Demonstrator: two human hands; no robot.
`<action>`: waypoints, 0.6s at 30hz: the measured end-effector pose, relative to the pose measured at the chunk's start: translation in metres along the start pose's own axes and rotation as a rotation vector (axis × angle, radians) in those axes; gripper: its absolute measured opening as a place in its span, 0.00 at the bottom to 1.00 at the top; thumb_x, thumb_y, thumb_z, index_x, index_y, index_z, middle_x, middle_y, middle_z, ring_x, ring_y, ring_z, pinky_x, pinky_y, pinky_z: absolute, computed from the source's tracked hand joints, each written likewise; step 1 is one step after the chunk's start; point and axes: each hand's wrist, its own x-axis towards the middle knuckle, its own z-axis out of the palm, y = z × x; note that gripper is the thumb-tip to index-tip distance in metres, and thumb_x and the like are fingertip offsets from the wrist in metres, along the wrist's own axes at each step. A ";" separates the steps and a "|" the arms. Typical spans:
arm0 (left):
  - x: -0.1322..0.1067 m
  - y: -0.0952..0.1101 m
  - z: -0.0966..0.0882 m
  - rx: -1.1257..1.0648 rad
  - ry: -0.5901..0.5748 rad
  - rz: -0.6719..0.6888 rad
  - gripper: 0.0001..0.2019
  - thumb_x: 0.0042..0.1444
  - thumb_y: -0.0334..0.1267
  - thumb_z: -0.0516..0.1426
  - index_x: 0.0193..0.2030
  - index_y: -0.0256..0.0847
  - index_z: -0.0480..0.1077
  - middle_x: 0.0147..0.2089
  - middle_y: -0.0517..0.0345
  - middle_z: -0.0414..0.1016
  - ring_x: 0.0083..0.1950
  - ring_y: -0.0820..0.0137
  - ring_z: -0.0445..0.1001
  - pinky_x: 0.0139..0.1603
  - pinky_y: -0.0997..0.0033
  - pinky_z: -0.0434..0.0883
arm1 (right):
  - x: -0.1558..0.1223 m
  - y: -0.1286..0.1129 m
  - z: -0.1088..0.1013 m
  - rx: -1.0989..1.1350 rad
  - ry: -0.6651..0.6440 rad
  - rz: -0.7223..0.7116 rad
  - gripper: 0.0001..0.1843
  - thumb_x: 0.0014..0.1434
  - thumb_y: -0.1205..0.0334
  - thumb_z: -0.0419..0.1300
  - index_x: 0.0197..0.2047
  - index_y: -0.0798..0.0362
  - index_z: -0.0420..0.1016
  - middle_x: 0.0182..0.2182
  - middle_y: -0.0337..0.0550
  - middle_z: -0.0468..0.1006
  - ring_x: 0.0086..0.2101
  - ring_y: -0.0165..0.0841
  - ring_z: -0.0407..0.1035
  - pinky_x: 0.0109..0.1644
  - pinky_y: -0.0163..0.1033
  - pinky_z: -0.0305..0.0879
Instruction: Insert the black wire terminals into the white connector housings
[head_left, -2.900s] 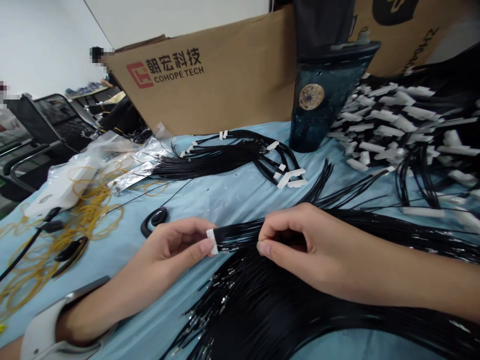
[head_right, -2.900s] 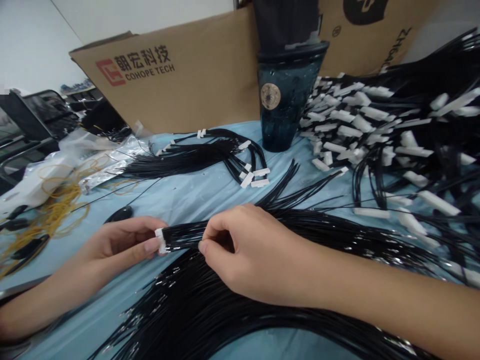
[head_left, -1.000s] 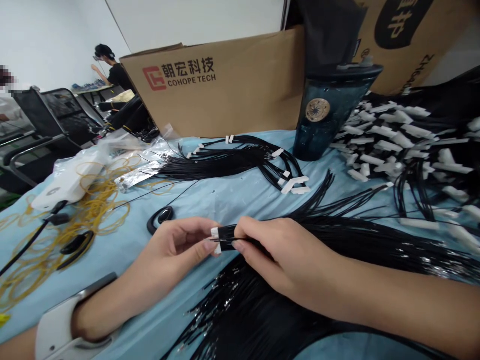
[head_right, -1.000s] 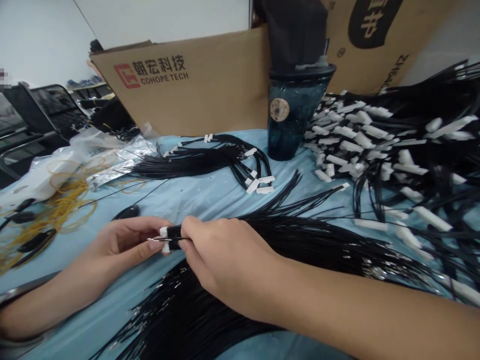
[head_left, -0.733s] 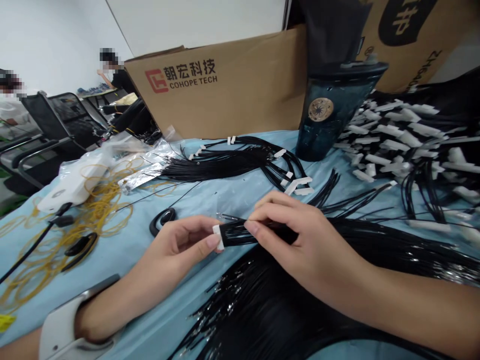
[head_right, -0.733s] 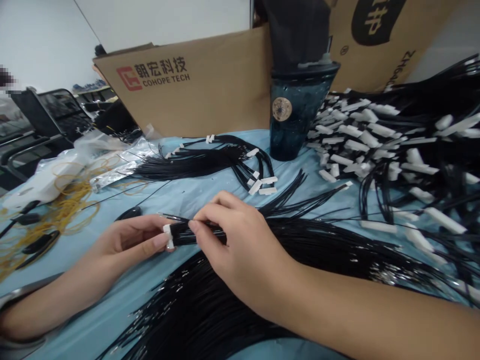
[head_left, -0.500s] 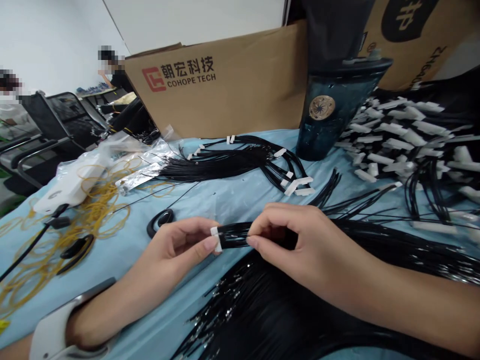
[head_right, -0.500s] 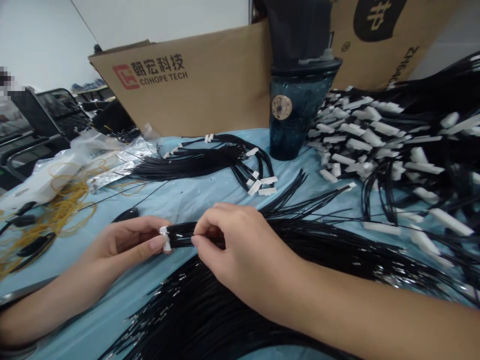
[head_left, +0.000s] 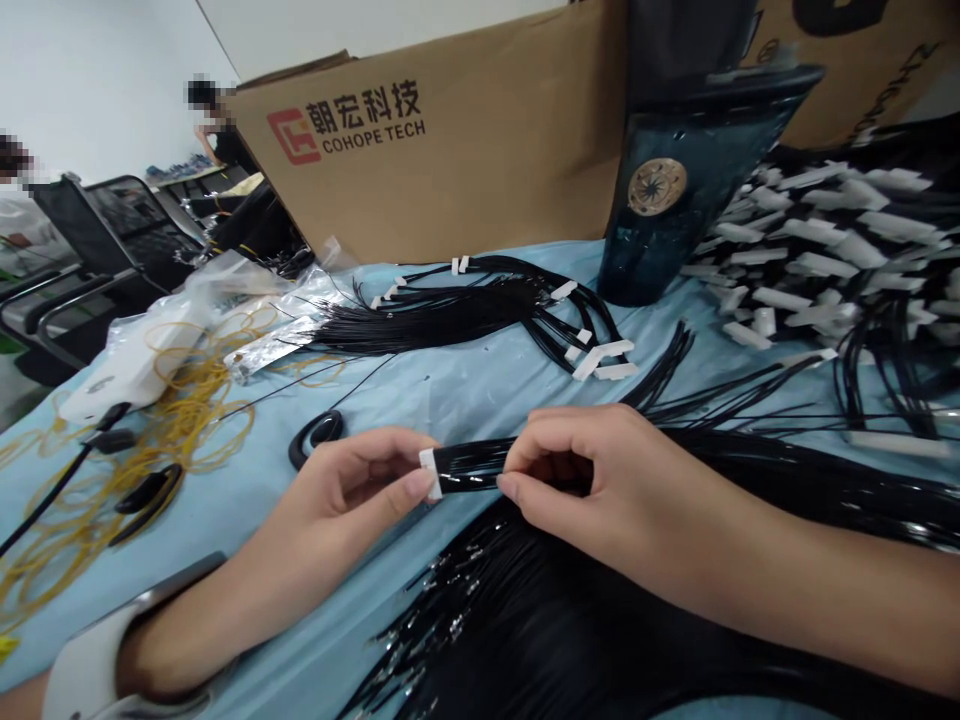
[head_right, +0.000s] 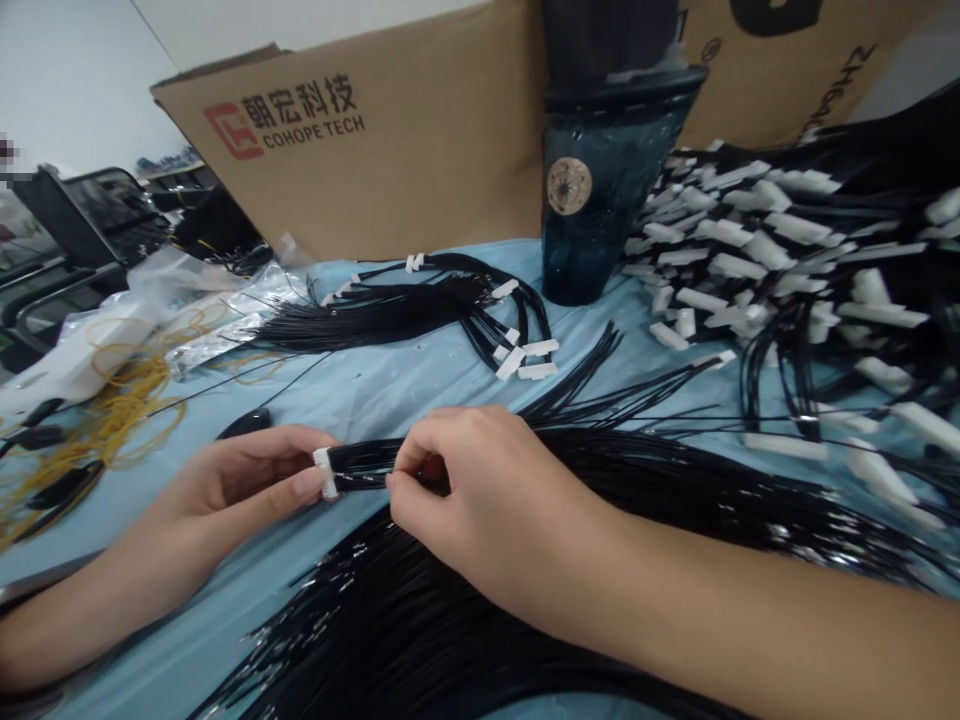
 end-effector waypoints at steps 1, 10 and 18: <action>-0.001 -0.002 -0.001 0.005 -0.002 -0.002 0.07 0.48 0.36 0.74 0.33 0.44 0.82 0.27 0.66 0.82 0.30 0.73 0.74 0.29 0.82 0.68 | 0.000 0.000 0.000 -0.002 0.002 -0.005 0.11 0.59 0.71 0.60 0.25 0.53 0.74 0.21 0.32 0.73 0.23 0.25 0.64 0.28 0.33 0.58; 0.002 -0.006 0.000 0.091 -0.019 0.028 0.14 0.58 0.50 0.68 0.45 0.45 0.84 0.28 0.61 0.81 0.34 0.65 0.77 0.31 0.75 0.72 | 0.002 0.001 0.001 -0.030 0.012 -0.034 0.11 0.60 0.70 0.60 0.25 0.53 0.73 0.21 0.32 0.72 0.23 0.25 0.63 0.28 0.34 0.56; 0.016 0.009 0.015 0.119 -0.057 0.008 0.17 0.58 0.53 0.66 0.48 0.46 0.84 0.27 0.59 0.82 0.37 0.60 0.79 0.33 0.70 0.74 | 0.005 0.000 0.000 -0.045 -0.023 -0.026 0.09 0.59 0.69 0.61 0.26 0.53 0.74 0.22 0.33 0.73 0.23 0.26 0.63 0.27 0.34 0.54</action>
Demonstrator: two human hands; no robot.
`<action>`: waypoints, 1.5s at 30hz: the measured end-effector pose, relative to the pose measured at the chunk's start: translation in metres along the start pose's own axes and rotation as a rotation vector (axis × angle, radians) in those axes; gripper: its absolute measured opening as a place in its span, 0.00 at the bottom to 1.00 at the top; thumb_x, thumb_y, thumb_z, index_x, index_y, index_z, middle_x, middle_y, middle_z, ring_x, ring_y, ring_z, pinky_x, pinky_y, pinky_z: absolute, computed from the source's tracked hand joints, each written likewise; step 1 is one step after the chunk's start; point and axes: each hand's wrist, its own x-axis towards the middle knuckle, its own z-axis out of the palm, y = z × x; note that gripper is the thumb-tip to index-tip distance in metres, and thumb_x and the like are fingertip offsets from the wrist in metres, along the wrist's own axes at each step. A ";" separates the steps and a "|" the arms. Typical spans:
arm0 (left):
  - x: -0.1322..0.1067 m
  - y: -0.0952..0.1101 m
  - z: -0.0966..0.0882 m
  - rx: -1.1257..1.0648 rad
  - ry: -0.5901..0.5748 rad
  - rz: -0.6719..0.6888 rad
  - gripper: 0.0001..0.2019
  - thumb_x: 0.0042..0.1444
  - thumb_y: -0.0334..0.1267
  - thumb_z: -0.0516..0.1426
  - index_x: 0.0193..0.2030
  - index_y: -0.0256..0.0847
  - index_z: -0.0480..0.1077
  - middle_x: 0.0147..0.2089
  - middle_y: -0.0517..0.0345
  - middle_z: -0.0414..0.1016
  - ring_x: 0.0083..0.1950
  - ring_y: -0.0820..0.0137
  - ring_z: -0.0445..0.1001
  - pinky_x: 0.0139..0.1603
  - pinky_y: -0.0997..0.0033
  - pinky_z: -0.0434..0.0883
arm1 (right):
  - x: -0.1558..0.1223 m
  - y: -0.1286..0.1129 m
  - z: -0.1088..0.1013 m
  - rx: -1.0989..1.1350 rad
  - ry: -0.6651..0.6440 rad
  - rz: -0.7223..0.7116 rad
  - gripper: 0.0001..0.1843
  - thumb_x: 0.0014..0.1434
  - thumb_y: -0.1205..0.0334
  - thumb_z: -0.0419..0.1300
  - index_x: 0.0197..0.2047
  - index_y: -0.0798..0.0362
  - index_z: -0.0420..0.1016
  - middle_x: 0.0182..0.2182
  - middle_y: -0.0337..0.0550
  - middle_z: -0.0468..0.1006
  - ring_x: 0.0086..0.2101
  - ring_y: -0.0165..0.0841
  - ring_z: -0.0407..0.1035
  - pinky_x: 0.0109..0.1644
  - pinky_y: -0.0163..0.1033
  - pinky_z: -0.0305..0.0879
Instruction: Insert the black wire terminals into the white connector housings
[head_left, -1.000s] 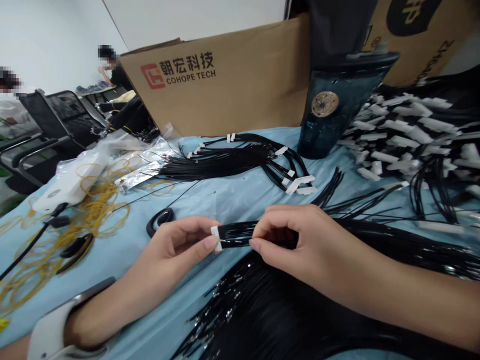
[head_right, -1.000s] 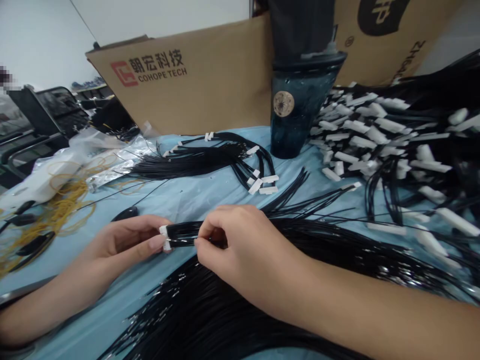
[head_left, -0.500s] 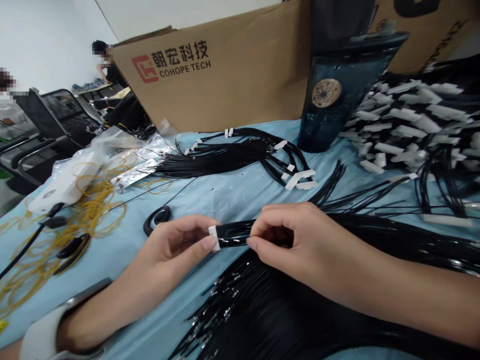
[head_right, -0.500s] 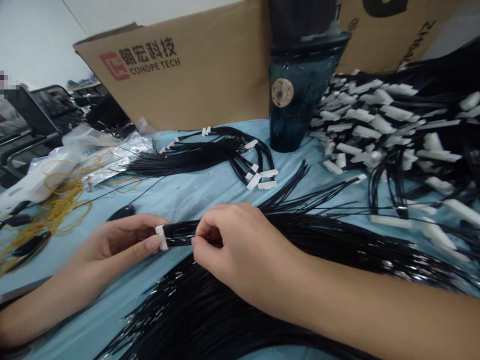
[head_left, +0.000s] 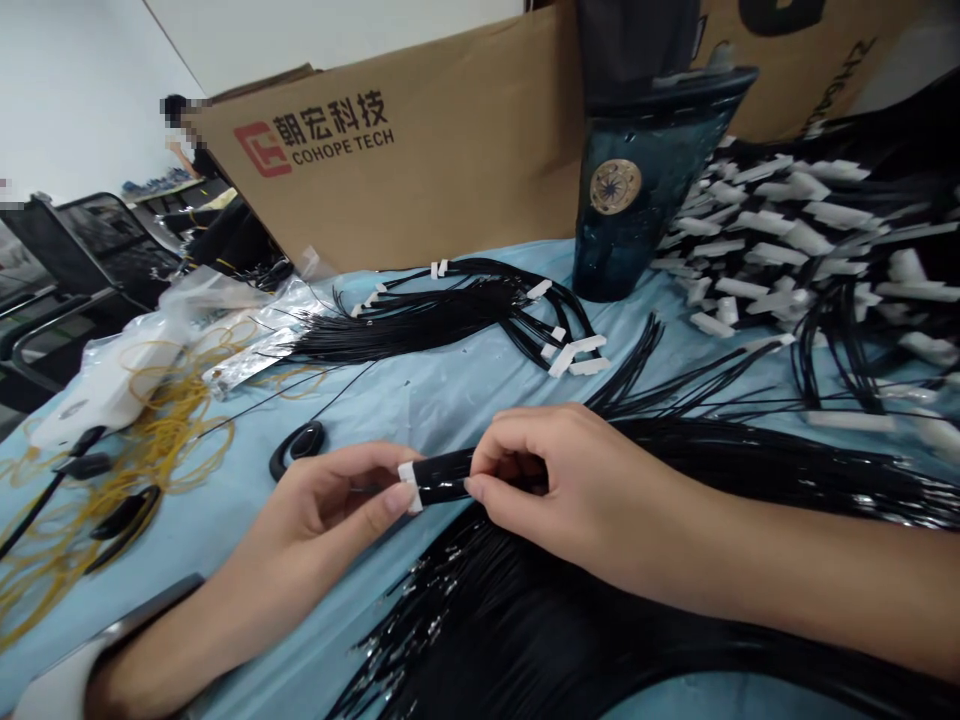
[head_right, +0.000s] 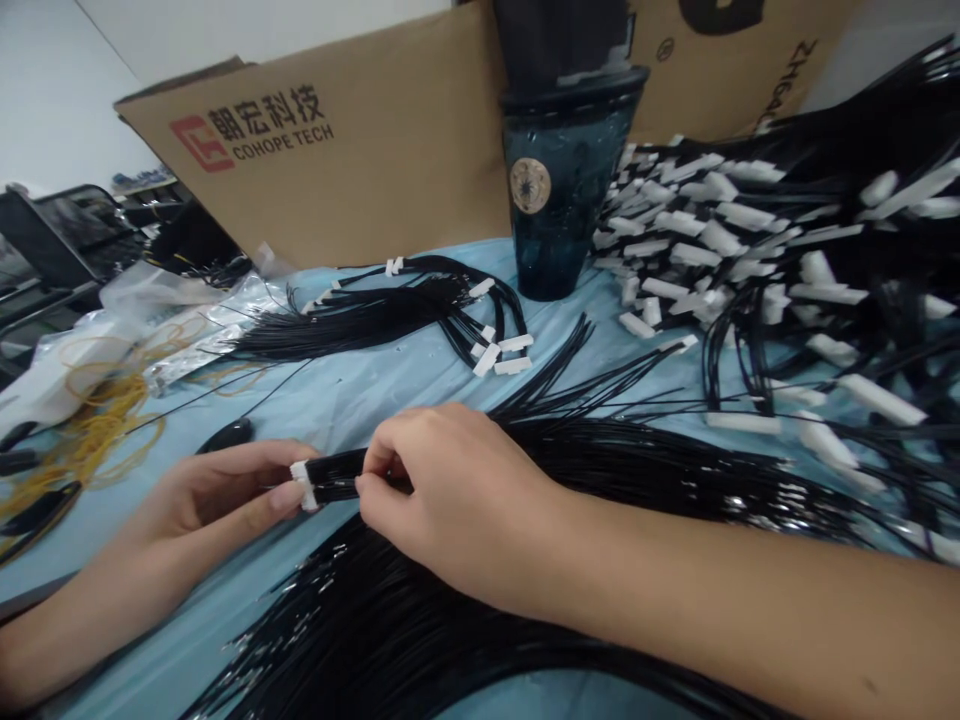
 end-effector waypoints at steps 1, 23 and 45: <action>-0.003 -0.004 -0.002 0.000 0.001 -0.008 0.17 0.57 0.52 0.67 0.48 0.46 0.84 0.27 0.59 0.82 0.36 0.61 0.79 0.33 0.70 0.74 | 0.000 0.000 0.000 0.005 -0.006 0.002 0.09 0.59 0.69 0.61 0.27 0.53 0.74 0.22 0.33 0.73 0.23 0.26 0.63 0.27 0.34 0.54; -0.020 -0.019 -0.016 -0.172 -0.002 0.005 0.05 0.56 0.38 0.72 0.39 0.48 0.87 0.31 0.65 0.87 0.31 0.74 0.78 0.32 0.83 0.72 | -0.001 0.000 0.000 0.084 -0.042 0.031 0.10 0.58 0.69 0.60 0.26 0.53 0.76 0.18 0.30 0.72 0.21 0.23 0.61 0.23 0.30 0.54; -0.016 -0.009 -0.006 -0.085 0.038 0.063 0.02 0.48 0.32 0.68 0.29 0.44 0.82 0.25 0.66 0.85 0.26 0.77 0.78 0.27 0.85 0.73 | 0.001 0.006 0.015 -0.142 0.045 -0.218 0.10 0.66 0.73 0.57 0.32 0.56 0.72 0.29 0.38 0.75 0.28 0.29 0.67 0.34 0.36 0.59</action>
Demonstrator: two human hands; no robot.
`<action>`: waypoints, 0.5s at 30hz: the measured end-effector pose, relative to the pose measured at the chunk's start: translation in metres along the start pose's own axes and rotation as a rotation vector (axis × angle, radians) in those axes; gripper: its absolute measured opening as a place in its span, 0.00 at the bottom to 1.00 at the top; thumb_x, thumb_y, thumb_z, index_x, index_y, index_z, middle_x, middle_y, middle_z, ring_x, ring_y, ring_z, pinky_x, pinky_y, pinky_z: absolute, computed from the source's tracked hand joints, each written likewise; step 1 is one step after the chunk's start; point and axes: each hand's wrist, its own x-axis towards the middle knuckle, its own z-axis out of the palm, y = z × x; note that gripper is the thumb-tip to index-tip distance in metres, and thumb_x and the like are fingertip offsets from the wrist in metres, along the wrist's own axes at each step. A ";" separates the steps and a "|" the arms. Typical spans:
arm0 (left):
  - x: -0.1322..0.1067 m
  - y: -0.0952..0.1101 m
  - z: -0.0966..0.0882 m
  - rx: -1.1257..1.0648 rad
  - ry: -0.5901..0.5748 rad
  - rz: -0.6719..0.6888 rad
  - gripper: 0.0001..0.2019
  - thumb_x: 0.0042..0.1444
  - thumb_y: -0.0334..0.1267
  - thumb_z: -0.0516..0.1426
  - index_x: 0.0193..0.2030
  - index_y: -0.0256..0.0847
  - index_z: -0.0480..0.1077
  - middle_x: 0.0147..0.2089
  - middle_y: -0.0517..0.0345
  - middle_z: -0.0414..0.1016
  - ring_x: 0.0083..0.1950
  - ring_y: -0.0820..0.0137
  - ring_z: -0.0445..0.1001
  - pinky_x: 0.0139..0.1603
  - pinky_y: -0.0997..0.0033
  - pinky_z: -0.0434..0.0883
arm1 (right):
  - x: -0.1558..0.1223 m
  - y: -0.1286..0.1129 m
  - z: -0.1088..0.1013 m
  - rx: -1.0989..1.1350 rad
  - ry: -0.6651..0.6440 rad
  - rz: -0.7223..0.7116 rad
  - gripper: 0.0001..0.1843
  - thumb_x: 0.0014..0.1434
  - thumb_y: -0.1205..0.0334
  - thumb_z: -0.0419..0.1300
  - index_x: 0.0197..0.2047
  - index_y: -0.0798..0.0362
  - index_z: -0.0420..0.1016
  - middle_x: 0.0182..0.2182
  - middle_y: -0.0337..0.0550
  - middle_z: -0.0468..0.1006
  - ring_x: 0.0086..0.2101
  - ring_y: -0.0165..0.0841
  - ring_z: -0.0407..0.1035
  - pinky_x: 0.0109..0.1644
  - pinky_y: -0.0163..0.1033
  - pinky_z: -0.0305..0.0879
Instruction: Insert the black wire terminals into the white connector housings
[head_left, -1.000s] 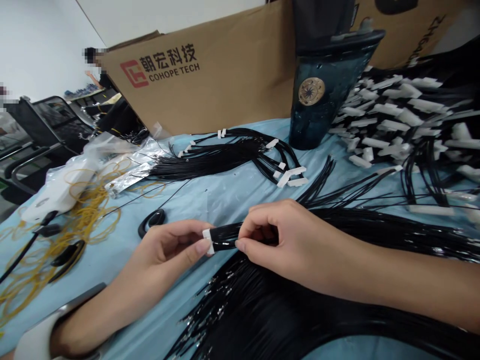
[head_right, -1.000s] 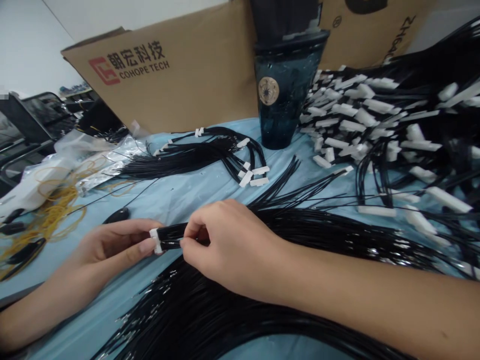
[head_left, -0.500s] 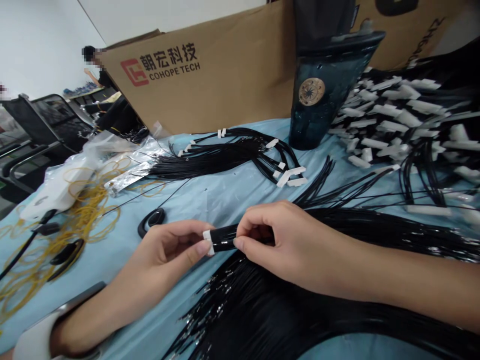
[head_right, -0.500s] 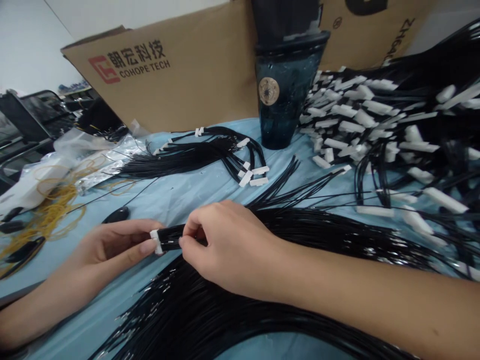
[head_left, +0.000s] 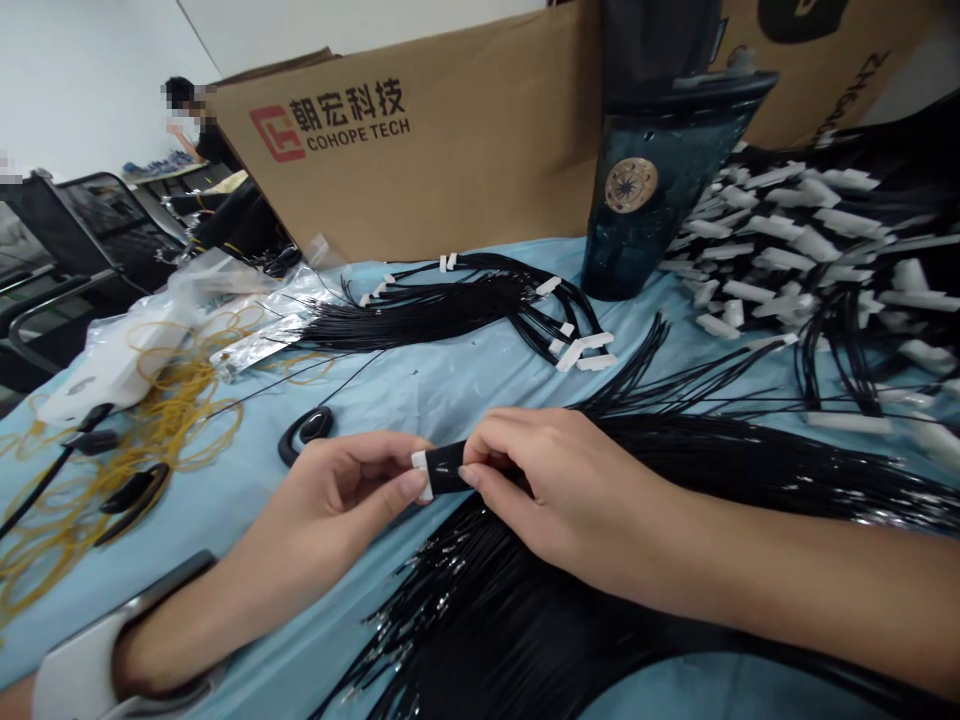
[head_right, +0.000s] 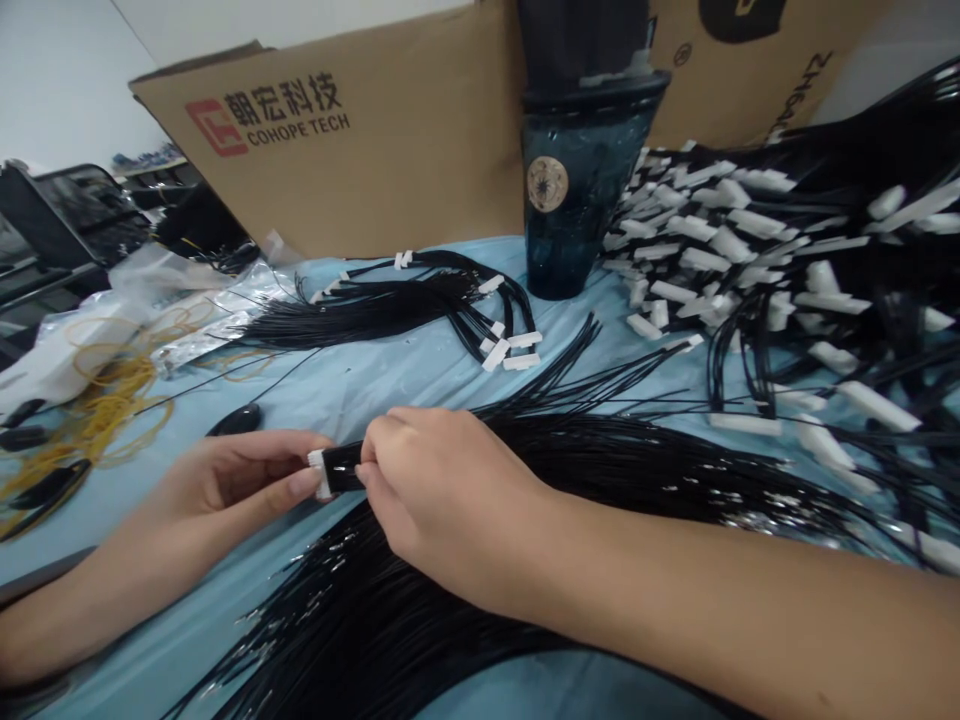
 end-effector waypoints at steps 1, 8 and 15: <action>0.000 0.000 0.000 0.000 0.003 -0.002 0.03 0.47 0.32 0.68 0.30 0.43 0.82 0.25 0.66 0.85 0.27 0.76 0.78 0.27 0.85 0.74 | 0.000 0.000 0.000 0.001 0.004 -0.008 0.10 0.66 0.73 0.57 0.32 0.56 0.71 0.28 0.38 0.75 0.28 0.29 0.66 0.34 0.36 0.59; 0.000 0.000 -0.002 0.016 -0.005 -0.020 0.05 0.47 0.37 0.70 0.30 0.43 0.79 0.26 0.64 0.83 0.30 0.72 0.78 0.30 0.79 0.72 | 0.001 0.000 -0.001 -0.012 0.029 -0.031 0.10 0.66 0.74 0.59 0.32 0.55 0.71 0.28 0.36 0.74 0.27 0.28 0.66 0.33 0.34 0.60; 0.004 -0.004 -0.009 0.002 -0.038 0.010 0.10 0.52 0.44 0.70 0.36 0.42 0.79 0.28 0.64 0.79 0.32 0.71 0.74 0.34 0.75 0.70 | 0.007 -0.012 -0.032 -0.191 0.138 -0.093 0.11 0.68 0.74 0.57 0.34 0.55 0.72 0.31 0.40 0.76 0.31 0.32 0.70 0.36 0.37 0.62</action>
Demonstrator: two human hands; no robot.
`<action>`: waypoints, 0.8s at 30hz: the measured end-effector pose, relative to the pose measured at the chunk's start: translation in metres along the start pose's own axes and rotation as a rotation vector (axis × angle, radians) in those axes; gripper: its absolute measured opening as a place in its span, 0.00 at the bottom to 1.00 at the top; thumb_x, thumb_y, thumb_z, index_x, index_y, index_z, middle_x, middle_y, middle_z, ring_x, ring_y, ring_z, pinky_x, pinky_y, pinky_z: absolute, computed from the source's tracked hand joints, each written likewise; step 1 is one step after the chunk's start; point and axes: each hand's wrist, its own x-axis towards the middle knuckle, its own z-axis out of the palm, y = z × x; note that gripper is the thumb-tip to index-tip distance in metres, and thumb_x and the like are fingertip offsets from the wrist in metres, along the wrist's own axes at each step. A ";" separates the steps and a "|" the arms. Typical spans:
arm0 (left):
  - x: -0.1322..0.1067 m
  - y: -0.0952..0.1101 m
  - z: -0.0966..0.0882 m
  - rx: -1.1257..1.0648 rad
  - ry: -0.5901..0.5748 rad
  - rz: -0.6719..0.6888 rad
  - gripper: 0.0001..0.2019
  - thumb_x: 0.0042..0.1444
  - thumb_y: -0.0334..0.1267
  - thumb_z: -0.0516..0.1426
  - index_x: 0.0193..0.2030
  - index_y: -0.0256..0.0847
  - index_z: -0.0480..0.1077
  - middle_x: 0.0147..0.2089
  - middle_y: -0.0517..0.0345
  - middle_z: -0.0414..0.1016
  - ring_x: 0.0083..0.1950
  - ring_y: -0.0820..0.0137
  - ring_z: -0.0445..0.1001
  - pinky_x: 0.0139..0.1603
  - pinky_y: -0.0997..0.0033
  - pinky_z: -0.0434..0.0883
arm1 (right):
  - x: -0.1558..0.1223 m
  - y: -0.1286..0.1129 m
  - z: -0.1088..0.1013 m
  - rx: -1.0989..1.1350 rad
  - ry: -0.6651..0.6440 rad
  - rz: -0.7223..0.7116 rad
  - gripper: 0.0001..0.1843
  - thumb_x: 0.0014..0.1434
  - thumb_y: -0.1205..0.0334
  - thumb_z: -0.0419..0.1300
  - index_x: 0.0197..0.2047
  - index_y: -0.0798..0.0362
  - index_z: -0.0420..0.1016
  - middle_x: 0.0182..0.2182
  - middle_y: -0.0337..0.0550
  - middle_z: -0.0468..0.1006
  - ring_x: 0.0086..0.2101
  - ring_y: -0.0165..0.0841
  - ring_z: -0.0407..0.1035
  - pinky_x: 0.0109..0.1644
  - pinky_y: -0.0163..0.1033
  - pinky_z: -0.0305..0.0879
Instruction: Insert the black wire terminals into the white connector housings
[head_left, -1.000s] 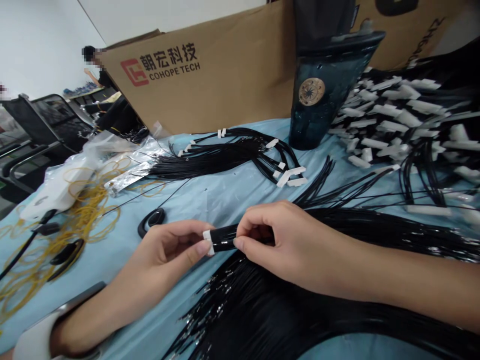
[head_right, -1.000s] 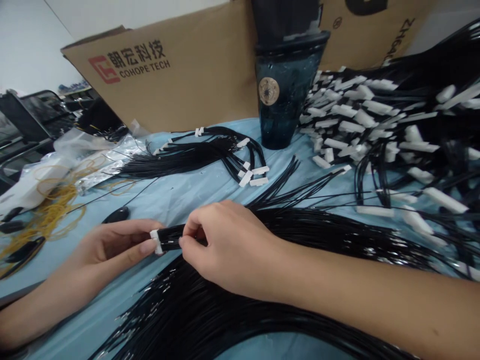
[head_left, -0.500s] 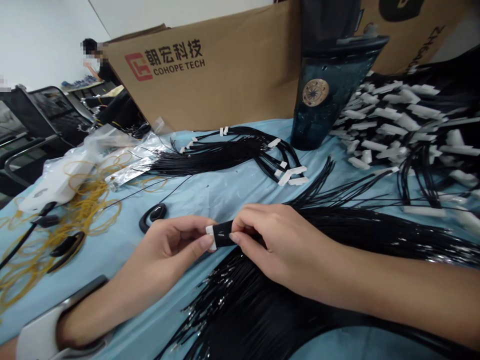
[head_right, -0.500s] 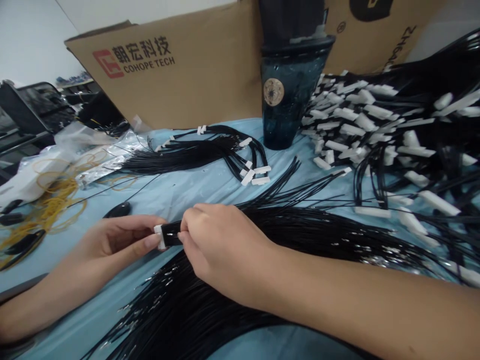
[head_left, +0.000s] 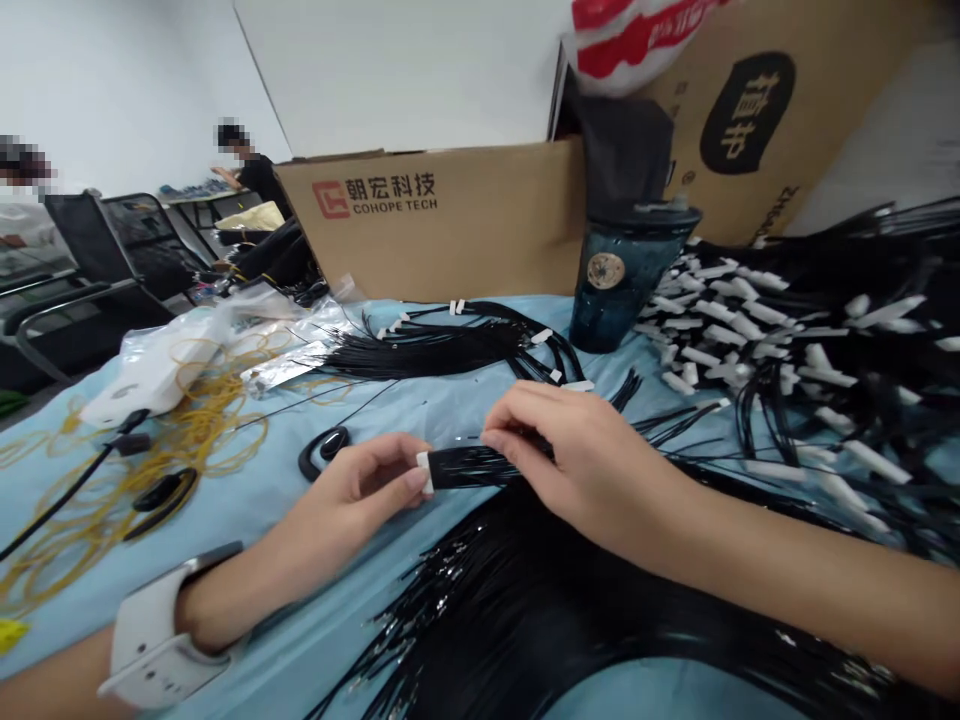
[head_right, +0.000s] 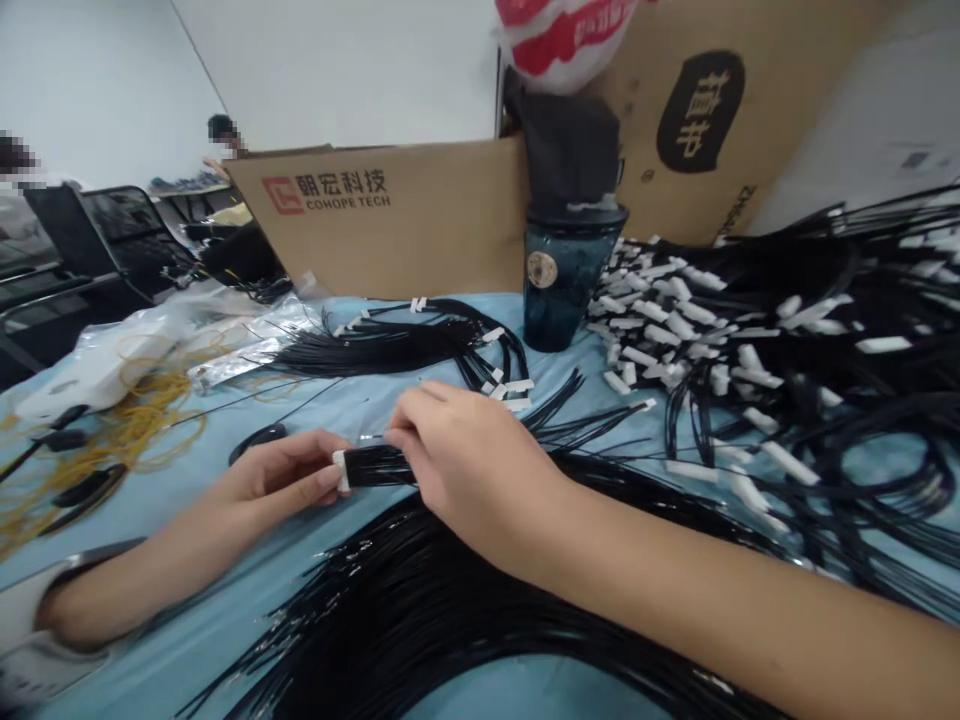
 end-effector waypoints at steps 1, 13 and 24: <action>0.000 -0.003 -0.001 -0.006 0.005 0.007 0.11 0.52 0.45 0.70 0.36 0.43 0.79 0.29 0.64 0.78 0.33 0.70 0.74 0.34 0.75 0.71 | 0.002 -0.002 -0.007 -0.055 0.017 -0.021 0.11 0.68 0.74 0.57 0.34 0.55 0.72 0.30 0.40 0.76 0.30 0.32 0.70 0.34 0.37 0.62; 0.000 -0.011 -0.004 0.029 0.017 0.052 0.15 0.55 0.49 0.67 0.45 0.43 0.81 0.32 0.60 0.80 0.36 0.65 0.77 0.38 0.67 0.75 | 0.000 -0.029 -0.054 -0.347 0.176 -0.283 0.13 0.72 0.71 0.55 0.36 0.55 0.77 0.29 0.39 0.80 0.28 0.31 0.74 0.33 0.36 0.65; -0.007 0.006 -0.007 0.222 0.071 0.293 0.10 0.64 0.43 0.62 0.49 0.45 0.79 0.34 0.59 0.81 0.36 0.65 0.80 0.38 0.67 0.78 | 0.010 0.003 -0.014 -0.435 -0.263 -0.047 0.24 0.63 0.58 0.70 0.57 0.63 0.75 0.53 0.60 0.79 0.54 0.51 0.73 0.58 0.56 0.70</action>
